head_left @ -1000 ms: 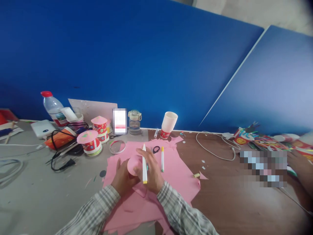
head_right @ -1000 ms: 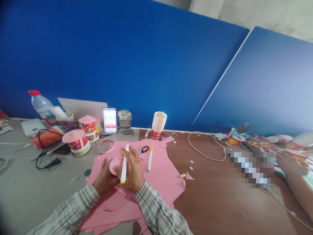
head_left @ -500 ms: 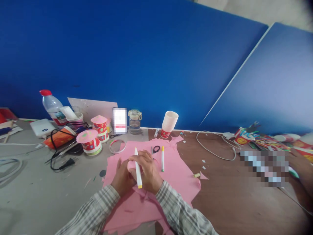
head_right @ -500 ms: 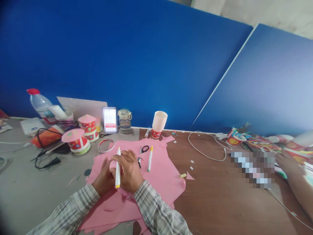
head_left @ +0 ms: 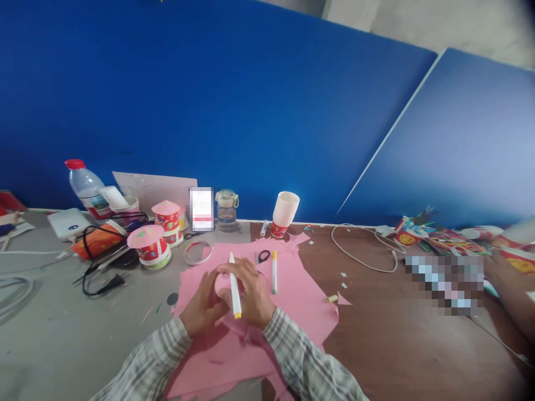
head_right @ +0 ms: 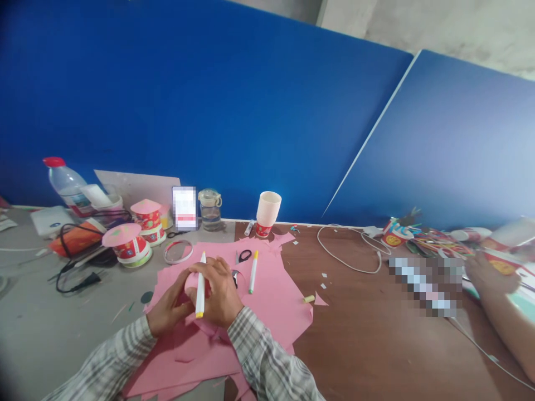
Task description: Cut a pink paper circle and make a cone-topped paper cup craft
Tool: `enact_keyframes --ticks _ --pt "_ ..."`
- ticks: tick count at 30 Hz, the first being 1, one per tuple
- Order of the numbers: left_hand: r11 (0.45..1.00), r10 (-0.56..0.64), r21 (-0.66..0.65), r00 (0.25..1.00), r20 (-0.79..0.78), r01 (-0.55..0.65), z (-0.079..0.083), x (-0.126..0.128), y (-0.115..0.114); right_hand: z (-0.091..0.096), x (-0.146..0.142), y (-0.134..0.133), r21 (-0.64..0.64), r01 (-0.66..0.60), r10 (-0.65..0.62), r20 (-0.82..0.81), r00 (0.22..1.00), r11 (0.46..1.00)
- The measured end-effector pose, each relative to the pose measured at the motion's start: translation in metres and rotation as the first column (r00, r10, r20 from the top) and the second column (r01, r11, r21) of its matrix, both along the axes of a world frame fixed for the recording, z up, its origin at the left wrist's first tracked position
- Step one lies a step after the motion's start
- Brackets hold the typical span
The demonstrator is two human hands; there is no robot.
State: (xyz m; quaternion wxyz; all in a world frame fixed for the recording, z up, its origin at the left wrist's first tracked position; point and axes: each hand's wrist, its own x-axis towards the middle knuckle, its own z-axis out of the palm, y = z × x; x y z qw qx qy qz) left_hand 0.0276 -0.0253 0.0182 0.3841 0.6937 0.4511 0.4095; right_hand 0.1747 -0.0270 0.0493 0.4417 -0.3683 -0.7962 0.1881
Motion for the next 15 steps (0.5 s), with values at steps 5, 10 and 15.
enact_keyframes --ticks 5,10,15 --pt "0.964 -0.161 -0.146 0.927 0.340 0.221 0.007 -0.010 0.002 -0.002 0.013 0.000 -0.077 0.016 -0.032 -0.207 0.978 0.997" --pt "0.970 -0.085 -0.139 0.814 0.574 0.199 0.002 -0.015 0.010 -0.011 0.019 -0.002 -0.120 0.073 -0.102 -0.262 0.960 0.990" --pt "0.987 0.107 -0.155 0.851 0.514 -0.031 -0.005 0.001 0.010 -0.022 0.013 -0.003 -0.114 0.094 -0.121 -0.260 0.958 0.989"
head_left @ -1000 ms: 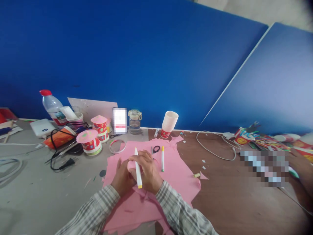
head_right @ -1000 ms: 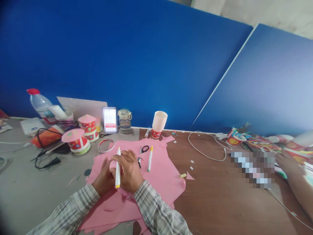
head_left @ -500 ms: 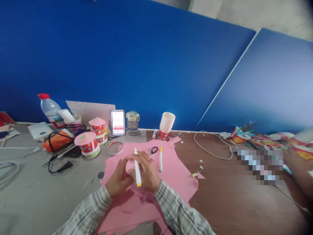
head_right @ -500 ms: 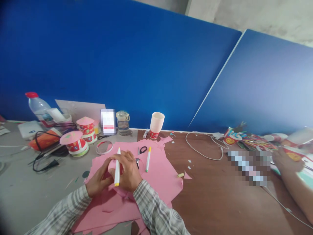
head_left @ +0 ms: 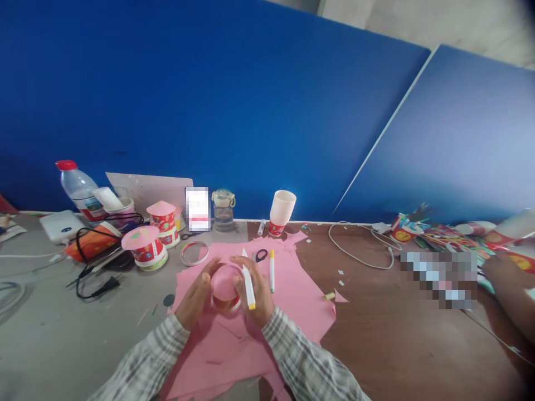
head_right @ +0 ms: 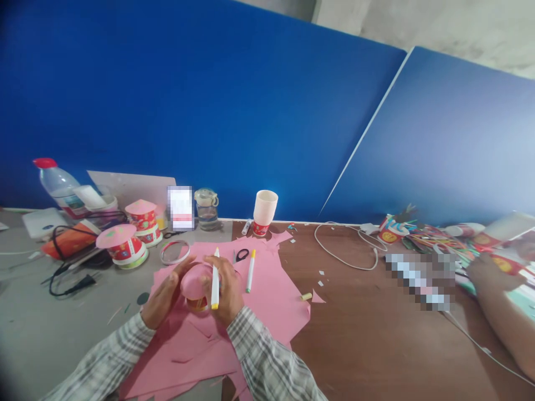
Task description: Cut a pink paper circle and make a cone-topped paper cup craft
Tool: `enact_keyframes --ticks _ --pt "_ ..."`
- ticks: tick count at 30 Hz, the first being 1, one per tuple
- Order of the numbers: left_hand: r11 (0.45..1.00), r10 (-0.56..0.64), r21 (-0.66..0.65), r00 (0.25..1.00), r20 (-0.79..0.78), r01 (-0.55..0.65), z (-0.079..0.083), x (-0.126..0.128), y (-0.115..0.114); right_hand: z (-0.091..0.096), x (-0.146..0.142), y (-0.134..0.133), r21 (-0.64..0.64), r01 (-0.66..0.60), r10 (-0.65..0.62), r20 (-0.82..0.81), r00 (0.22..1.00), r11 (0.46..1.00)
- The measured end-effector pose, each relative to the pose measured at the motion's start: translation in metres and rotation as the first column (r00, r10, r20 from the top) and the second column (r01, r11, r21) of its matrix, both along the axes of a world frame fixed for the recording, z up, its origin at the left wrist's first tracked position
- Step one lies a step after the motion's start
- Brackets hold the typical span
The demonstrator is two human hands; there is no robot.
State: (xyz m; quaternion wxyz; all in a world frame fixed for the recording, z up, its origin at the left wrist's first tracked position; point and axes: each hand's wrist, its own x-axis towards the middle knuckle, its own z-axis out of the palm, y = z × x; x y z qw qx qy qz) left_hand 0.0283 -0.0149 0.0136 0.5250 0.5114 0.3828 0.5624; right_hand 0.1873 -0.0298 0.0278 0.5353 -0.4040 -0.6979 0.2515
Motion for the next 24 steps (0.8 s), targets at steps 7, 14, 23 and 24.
enact_keyframes --ticks 7,14,23,24 --pt "0.999 0.047 0.001 0.971 -0.233 -0.048 0.011 0.012 -0.007 -0.006 -0.004 0.001 0.045 0.000 -0.004 0.080 0.997 0.999" --pt "0.996 0.066 -0.051 0.985 -0.159 -0.075 0.002 0.014 -0.006 -0.011 -0.004 0.005 0.089 0.000 -0.017 0.189 0.982 0.996" --pt "0.992 0.032 -0.116 0.994 -0.100 -0.044 -0.001 0.013 -0.003 -0.012 -0.002 0.006 0.122 -0.008 -0.021 0.240 0.971 0.992" --pt "0.991 0.045 -0.124 0.993 -0.105 -0.058 -0.001 0.012 -0.002 -0.012 -0.002 0.006 0.125 -0.001 -0.027 0.226 0.974 0.992"
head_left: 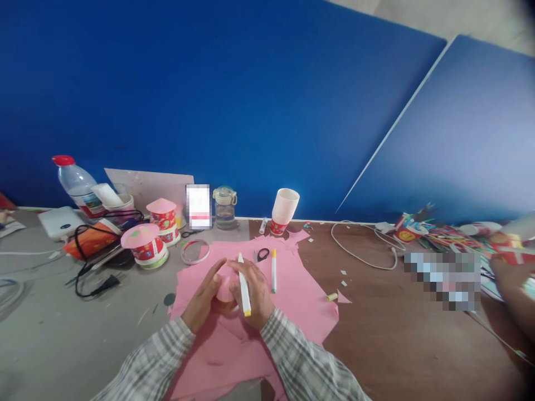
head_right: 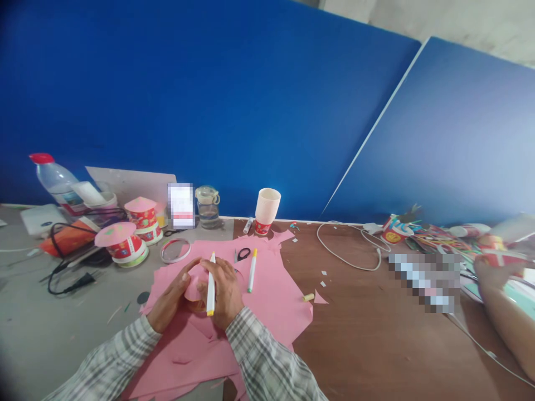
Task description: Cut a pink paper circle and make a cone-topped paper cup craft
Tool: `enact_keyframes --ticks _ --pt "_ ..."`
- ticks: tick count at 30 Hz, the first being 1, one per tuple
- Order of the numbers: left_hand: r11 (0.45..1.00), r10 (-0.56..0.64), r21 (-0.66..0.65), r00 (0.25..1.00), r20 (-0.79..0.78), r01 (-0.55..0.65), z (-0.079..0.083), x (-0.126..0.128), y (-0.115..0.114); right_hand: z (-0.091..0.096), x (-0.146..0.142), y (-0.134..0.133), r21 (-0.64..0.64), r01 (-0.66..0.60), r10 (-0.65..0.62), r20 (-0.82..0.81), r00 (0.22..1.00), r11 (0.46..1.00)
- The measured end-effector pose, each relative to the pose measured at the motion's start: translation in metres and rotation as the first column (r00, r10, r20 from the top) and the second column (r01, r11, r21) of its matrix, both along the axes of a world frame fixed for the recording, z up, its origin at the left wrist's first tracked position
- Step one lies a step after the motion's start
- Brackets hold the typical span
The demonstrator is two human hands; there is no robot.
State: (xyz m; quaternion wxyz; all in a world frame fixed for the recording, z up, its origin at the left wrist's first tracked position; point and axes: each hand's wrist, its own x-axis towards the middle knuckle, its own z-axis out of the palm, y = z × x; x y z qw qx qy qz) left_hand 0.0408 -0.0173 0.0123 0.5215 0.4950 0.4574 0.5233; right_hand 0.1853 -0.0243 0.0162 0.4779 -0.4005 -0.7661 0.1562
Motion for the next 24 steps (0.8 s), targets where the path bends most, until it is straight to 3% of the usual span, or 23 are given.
enact_keyframes --ticks 5,10,15,19,24 --pt "0.999 0.032 -0.044 0.991 0.131 -0.027 -0.002 -0.003 0.003 0.009 0.005 -0.003 -0.018 0.053 -0.055 -0.147 0.988 0.998" --pt "0.998 -0.028 -0.043 0.961 0.277 0.042 -0.001 0.000 0.003 0.009 0.008 -0.002 0.031 0.066 -0.063 -0.100 0.993 0.997" --pt "0.999 0.014 0.036 0.990 0.142 -0.020 -0.001 -0.001 0.004 0.001 0.002 -0.002 0.130 0.057 -0.055 -0.018 0.998 0.990" --pt "0.998 -0.043 0.047 0.995 0.086 0.039 0.004 -0.001 0.002 -0.004 0.000 -0.002 0.109 0.051 -0.051 -0.008 0.999 0.993" --pt "1.000 0.002 0.023 0.999 0.049 -0.003 0.010 0.001 0.000 -0.003 0.000 -0.001 0.096 0.016 -0.018 0.024 1.000 0.995"
